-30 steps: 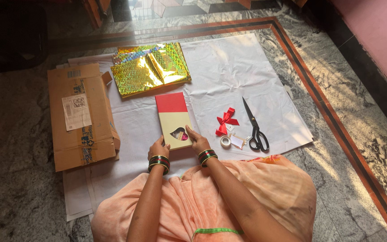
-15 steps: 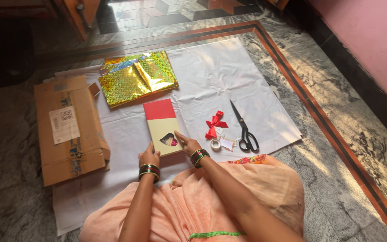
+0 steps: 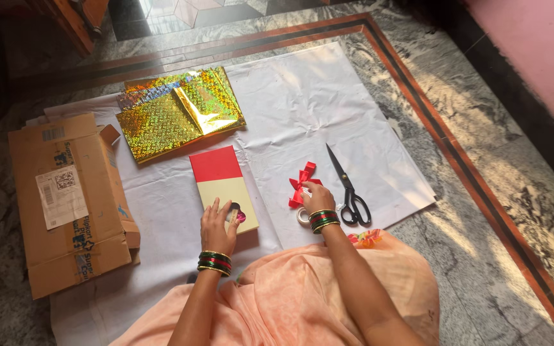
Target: The person wraps a small bouquet of pink artificial flowers in pink paper, ties it with a ribbon, and places it into a red gift box along with a small teddy bear. They then close the box and attach a red ribbon bow to the lid.
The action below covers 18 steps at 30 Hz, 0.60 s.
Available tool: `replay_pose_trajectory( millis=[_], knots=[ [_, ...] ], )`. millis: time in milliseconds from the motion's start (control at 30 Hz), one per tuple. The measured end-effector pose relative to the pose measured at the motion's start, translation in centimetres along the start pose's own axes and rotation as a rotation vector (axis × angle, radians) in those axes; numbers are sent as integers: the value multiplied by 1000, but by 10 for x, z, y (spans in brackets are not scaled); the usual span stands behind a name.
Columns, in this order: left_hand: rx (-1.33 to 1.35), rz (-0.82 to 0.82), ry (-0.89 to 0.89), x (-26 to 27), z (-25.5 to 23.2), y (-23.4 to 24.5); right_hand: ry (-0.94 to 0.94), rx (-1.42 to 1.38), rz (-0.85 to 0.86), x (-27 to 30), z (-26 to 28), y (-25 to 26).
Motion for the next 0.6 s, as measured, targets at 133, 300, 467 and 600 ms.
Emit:
replay_pose_trajectory(
  millis=[133,300,467,600],
  knots=[
    [20,21,-24,-9,-8,4,-118,180,47,-4,18,-1],
    [11,87,-52,-16,-14,3,-113,298,48,-9,25,-13],
    [-39,182,-33,-15,-16,4,-54,308,6,-11,24,-24],
    [-53,195,-44,-13,-15,3,-67,150,-36,-7,36,-17]
  ],
)
Point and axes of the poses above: each hand's wrist, its own x-axis away from the middle knuckle, its own y-axis out of the back of the hand, z = x × y, the point moved 1 cm from there along -x, towards the middle knuckle, and after that the axes turned 7 degrees about -y, right-handed, at the moved point
